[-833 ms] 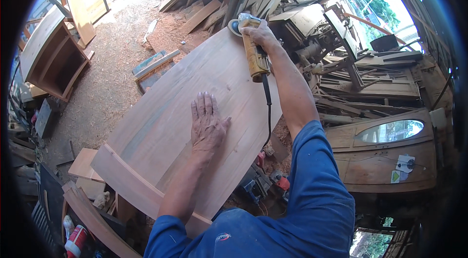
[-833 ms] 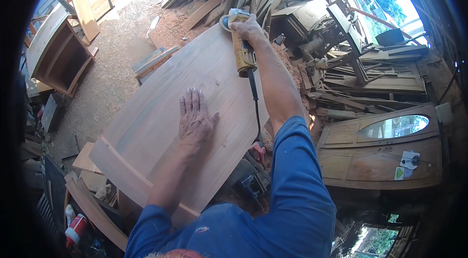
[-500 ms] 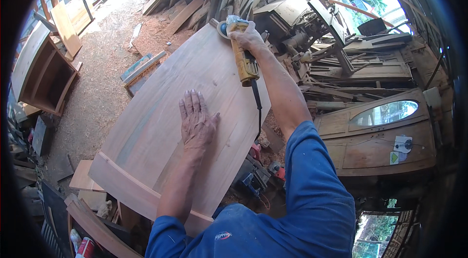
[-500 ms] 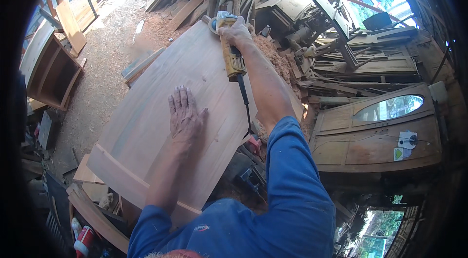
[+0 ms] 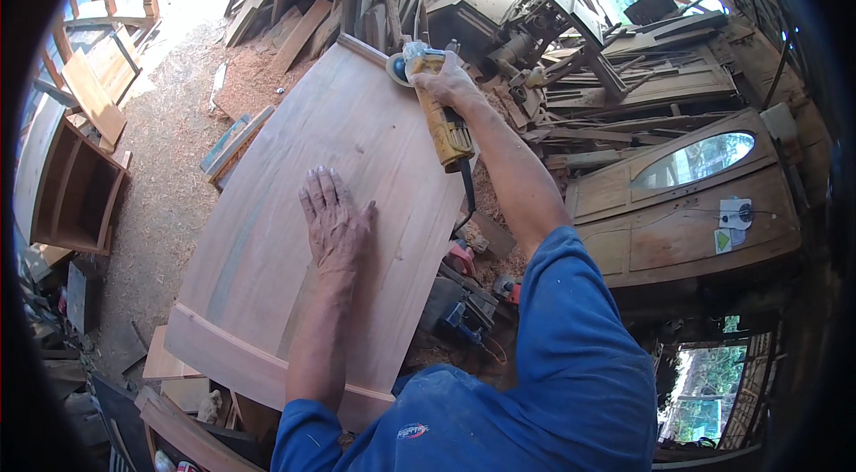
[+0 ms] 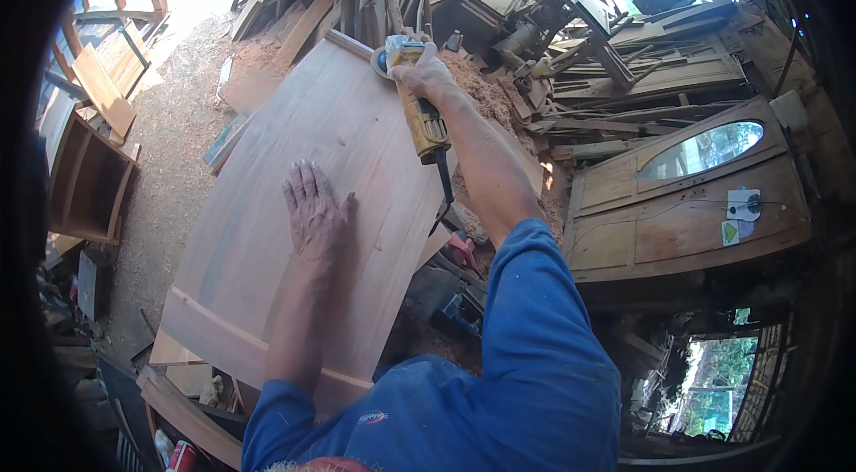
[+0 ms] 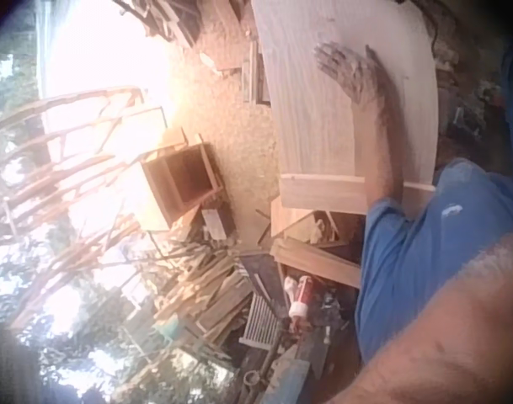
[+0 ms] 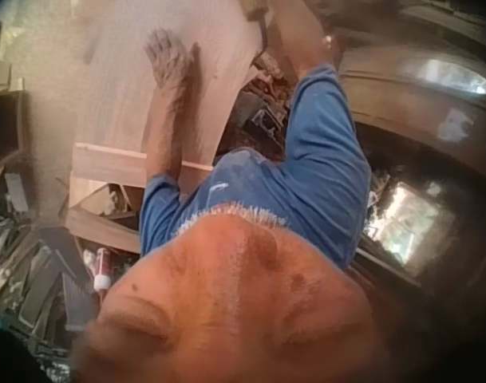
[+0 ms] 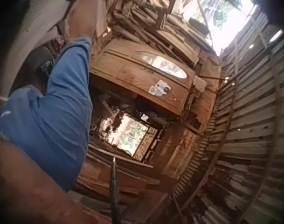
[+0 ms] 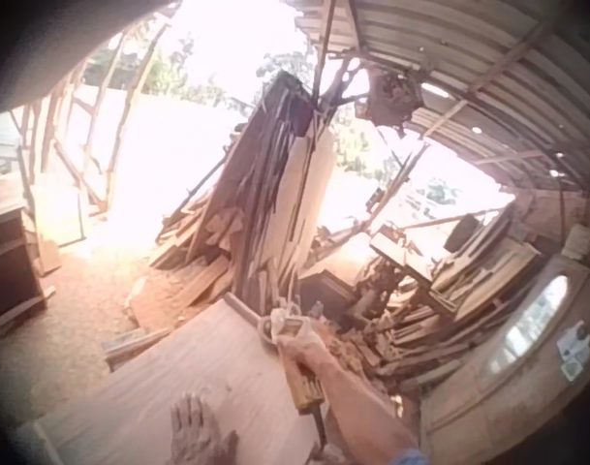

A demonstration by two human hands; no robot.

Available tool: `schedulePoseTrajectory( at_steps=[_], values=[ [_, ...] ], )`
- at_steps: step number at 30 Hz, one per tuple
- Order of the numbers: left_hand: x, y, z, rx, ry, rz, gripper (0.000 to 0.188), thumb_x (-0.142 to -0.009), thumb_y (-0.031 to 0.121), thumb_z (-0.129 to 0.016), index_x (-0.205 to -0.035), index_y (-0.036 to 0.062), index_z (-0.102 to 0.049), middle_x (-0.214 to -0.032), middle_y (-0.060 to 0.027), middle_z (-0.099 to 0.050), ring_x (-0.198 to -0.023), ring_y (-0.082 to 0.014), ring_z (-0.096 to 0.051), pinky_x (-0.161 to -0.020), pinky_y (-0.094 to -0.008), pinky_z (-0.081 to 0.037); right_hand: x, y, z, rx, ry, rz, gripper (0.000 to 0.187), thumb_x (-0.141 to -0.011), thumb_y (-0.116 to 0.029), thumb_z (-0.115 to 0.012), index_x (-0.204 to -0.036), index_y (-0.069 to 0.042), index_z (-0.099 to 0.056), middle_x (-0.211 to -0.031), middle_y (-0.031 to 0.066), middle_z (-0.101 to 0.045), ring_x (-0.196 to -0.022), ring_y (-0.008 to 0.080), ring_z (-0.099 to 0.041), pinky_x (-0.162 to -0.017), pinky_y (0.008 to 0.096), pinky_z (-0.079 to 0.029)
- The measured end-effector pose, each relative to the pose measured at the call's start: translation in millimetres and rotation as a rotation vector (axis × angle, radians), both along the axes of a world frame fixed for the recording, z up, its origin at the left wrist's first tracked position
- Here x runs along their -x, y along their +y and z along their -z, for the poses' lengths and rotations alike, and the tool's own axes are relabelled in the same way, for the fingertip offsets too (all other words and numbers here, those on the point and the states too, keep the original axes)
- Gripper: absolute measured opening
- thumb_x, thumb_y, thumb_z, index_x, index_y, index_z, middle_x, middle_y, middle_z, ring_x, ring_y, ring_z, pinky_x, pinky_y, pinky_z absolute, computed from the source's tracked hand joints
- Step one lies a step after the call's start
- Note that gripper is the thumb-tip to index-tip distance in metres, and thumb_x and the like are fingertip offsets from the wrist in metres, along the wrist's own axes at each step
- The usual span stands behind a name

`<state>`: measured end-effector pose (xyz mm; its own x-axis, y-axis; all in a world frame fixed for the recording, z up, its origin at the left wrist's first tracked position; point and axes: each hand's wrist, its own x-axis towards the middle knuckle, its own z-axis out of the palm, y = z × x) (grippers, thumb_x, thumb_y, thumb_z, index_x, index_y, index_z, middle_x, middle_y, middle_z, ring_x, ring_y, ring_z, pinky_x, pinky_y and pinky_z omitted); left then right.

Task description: The person assembles a wooden cabinet by using a nail gun to attach wooden panels, uses an angle grinder to sand the edges, and applies glue to a joint.

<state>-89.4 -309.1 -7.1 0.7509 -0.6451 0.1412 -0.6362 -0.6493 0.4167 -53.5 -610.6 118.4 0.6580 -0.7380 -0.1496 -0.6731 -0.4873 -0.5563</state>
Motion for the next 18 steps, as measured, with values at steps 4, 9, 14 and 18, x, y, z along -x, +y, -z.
schedulePoseTrajectory(
  at_steps=[4,9,14,18],
  values=[
    [-1,0,6,0.012,-0.019,-0.023,0.09,-0.095,0.05,-0.059,-0.154,-0.0108,-0.028,-0.163,-0.0272,-0.025,-0.155,-0.0404,-0.014,-0.126,-0.0534,-0.008,25,-2,-2,0.013,0.057,0.045,0.093,-0.077,-0.042,-0.08,-0.143,0.003,-0.033,-0.13,0.0277,-0.06,-0.12,0.0385,-0.062,-0.101,0.0431,-0.05],
    [2,0,-3,-0.029,-0.009,-0.013,0.088,-0.097,0.05,-0.055,-0.154,-0.011,-0.027,-0.163,-0.0266,-0.024,-0.155,-0.0391,-0.013,-0.127,-0.0523,-0.007,65,-13,2,0.03,0.105,0.085,0.095,-0.077,-0.042,-0.079,-0.146,0.002,-0.03,-0.13,0.0274,-0.06,-0.12,0.0384,-0.062,-0.101,0.0427,-0.05],
    [2,0,-3,-0.069,-0.001,-0.007,0.087,-0.099,0.05,-0.051,-0.155,-0.0105,-0.025,-0.164,-0.0255,-0.023,-0.155,-0.0376,-0.013,-0.127,-0.0507,-0.007,106,-20,5,0.017,0.091,0.126,0.095,-0.078,-0.042,-0.079,-0.146,0.001,-0.029,-0.128,0.0266,-0.062,-0.118,0.0387,-0.063,-0.099,0.0432,-0.05],
    [1,3,-1,-0.013,-0.014,-0.007,0.089,-0.096,0.049,-0.058,-0.153,-0.0124,-0.027,-0.161,-0.0288,-0.026,-0.154,-0.0413,-0.015,-0.126,-0.0539,-0.01,133,-23,6,0.043,0.101,0.161,0.092,-0.079,-0.041,-0.08,-0.144,0.001,-0.031,-0.124,0.0247,-0.064,-0.115,0.0362,-0.065,-0.098,0.0418,-0.051]
  ],
)
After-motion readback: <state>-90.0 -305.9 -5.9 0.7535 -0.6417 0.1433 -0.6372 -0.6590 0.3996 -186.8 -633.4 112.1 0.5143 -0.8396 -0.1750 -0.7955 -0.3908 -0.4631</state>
